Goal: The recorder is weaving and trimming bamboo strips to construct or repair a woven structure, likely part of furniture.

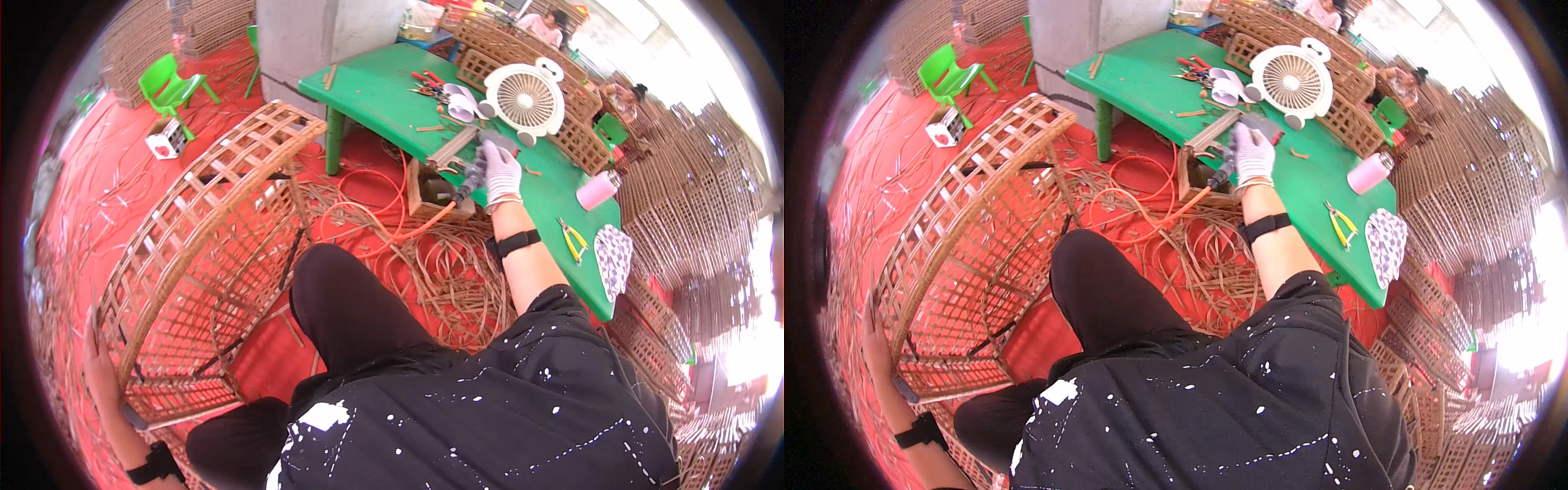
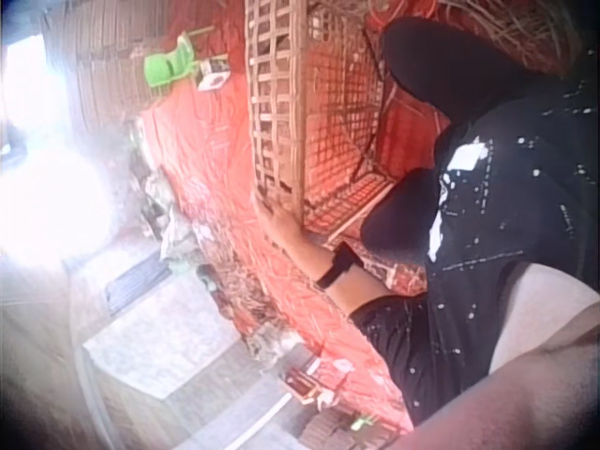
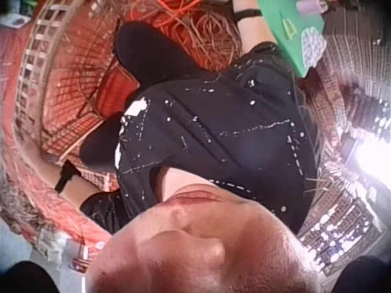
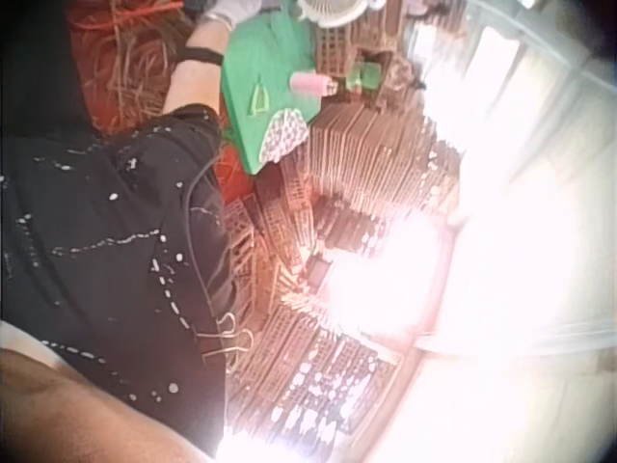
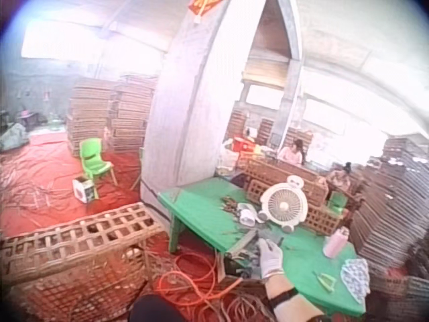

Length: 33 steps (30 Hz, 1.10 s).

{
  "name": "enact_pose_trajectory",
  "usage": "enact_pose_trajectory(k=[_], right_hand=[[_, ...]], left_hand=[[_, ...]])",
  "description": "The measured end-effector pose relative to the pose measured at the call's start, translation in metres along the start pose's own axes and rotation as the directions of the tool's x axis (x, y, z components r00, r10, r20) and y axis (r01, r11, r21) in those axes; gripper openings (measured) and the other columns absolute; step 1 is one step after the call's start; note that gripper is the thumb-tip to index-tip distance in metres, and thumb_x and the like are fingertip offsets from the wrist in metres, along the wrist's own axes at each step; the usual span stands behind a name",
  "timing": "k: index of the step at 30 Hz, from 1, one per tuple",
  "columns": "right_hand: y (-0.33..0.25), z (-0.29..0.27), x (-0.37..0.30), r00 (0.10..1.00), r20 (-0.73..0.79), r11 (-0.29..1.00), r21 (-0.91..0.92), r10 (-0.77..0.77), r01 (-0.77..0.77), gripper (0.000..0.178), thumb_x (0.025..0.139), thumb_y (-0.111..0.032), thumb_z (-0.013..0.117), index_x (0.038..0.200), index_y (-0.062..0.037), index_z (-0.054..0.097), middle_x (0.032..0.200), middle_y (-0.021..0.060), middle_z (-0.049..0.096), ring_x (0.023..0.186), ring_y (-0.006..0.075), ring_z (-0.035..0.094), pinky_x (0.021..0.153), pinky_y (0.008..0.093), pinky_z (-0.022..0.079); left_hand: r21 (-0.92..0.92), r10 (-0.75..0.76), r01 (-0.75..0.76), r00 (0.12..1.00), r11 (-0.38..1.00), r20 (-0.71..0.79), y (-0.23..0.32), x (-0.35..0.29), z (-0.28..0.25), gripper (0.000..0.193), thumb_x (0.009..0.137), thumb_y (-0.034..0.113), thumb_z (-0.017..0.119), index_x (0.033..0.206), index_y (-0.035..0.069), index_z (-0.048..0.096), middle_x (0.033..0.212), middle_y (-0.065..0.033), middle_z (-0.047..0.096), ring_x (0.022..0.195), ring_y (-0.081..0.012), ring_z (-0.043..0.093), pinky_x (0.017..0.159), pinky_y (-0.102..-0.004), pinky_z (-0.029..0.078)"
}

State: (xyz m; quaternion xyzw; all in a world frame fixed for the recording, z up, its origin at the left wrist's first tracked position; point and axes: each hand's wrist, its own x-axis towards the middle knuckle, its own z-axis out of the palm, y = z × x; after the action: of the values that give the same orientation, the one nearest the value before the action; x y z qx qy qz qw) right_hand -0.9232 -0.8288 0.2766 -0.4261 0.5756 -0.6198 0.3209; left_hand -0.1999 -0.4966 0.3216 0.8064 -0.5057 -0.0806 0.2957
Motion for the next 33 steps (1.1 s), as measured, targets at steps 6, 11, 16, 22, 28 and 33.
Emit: enact_pose_trajectory(k=[6, 11, 16, 22, 28, 33], right_hand=[[0.058, -0.106, 0.034, 0.973, -0.218, 0.437, -0.885, -0.078, -0.163, 0.041, 0.091, -0.047, 0.062, 0.098, -0.0080, 0.075, 0.105, 0.0122, 0.073, 0.094, 0.0276, 0.069, 0.086, 0.0417, 0.053], [0.062, -0.177, 0.007, 0.920, -0.327, -0.034, -0.939, -0.214, -0.342, 0.053, 0.088, -0.054, 0.061, 0.122, -0.0143, 0.068, 0.139, 0.0109, 0.058, 0.124, 0.0286, 0.058, 0.103, 0.0494, 0.044], [0.070, -0.291, 0.002, 0.887, -0.446, -0.049, -0.895, 0.122, -0.444, 0.096, 0.081, -0.080, 0.052, 0.146, -0.0099, 0.050, 0.152, 0.0192, 0.046, 0.141, 0.0346, 0.044, 0.114, 0.0497, 0.036], [0.118, -0.371, 0.012, 0.985, -0.167, 0.092, -0.981, 0.037, -0.169, 0.084, 0.087, -0.066, 0.058, 0.137, 0.0006, 0.056, 0.139, 0.0287, 0.055, 0.130, 0.0437, 0.051, 0.110, 0.0486, 0.039], [0.118, -0.379, 0.039, 0.969, -0.239, 0.054, -0.969, 0.061, -0.242, 0.051, 0.080, -0.043, 0.064, 0.111, -0.0031, 0.071, 0.100, 0.0224, 0.072, 0.098, 0.0376, 0.069, 0.086, 0.0451, 0.052], [0.092, -0.314, 0.056, 0.893, -0.334, 0.112, -0.943, -0.301, -0.315, 0.055, 0.086, -0.051, 0.060, 0.112, -0.0034, 0.070, 0.105, 0.0218, 0.070, 0.095, 0.0393, 0.067, 0.082, 0.0488, 0.051]], left_hand=[[0.006, 0.032, -0.032, 0.999, 0.999, 0.026, -0.029, 0.012, -0.006, 0.046, 0.107, 0.019, 0.043, 0.151, 0.005, 0.043, 0.150, -0.0140, 0.050, 0.141, -0.0258, 0.044, 0.116, -0.0371, 0.032], [0.217, -0.052, 0.057, 0.998, 0.975, -0.026, -0.034, 0.016, -0.010, 0.046, 0.107, 0.022, 0.044, 0.150, 0.005, 0.045, 0.150, -0.0142, 0.050, 0.140, -0.0257, 0.044, 0.115, -0.0372, 0.033], [0.105, 0.087, -0.090, 0.996, 0.990, 0.037, -0.022, 0.013, -0.011, 0.044, 0.106, 0.018, 0.046, 0.147, 0.002, 0.048, 0.147, -0.0148, 0.053, 0.139, -0.0266, 0.046, 0.115, -0.0372, 0.033], [0.070, 0.098, -0.095, 0.994, 0.993, -0.040, -0.013, 0.013, -0.005, 0.042, 0.102, 0.010, 0.050, 0.143, 0.004, 0.052, 0.139, -0.0153, 0.060, 0.132, -0.0273, 0.053, 0.112, -0.0367, 0.038], [0.122, 0.078, -0.064, 0.990, 0.990, -0.115, 0.010, 0.007, -0.001, 0.041, 0.100, 0.020, 0.055, 0.138, 0.006, 0.057, 0.134, -0.0177, 0.062, 0.128, -0.0313, 0.057, 0.107, -0.0379, 0.043], [0.198, 0.037, -0.008, 0.989, 0.980, -0.144, 0.026, 0.001, 0.000, 0.041, 0.099, 0.024, 0.056, 0.138, 0.010, 0.057, 0.134, -0.0165, 0.061, 0.127, -0.0330, 0.056, 0.106, -0.0393, 0.044]])
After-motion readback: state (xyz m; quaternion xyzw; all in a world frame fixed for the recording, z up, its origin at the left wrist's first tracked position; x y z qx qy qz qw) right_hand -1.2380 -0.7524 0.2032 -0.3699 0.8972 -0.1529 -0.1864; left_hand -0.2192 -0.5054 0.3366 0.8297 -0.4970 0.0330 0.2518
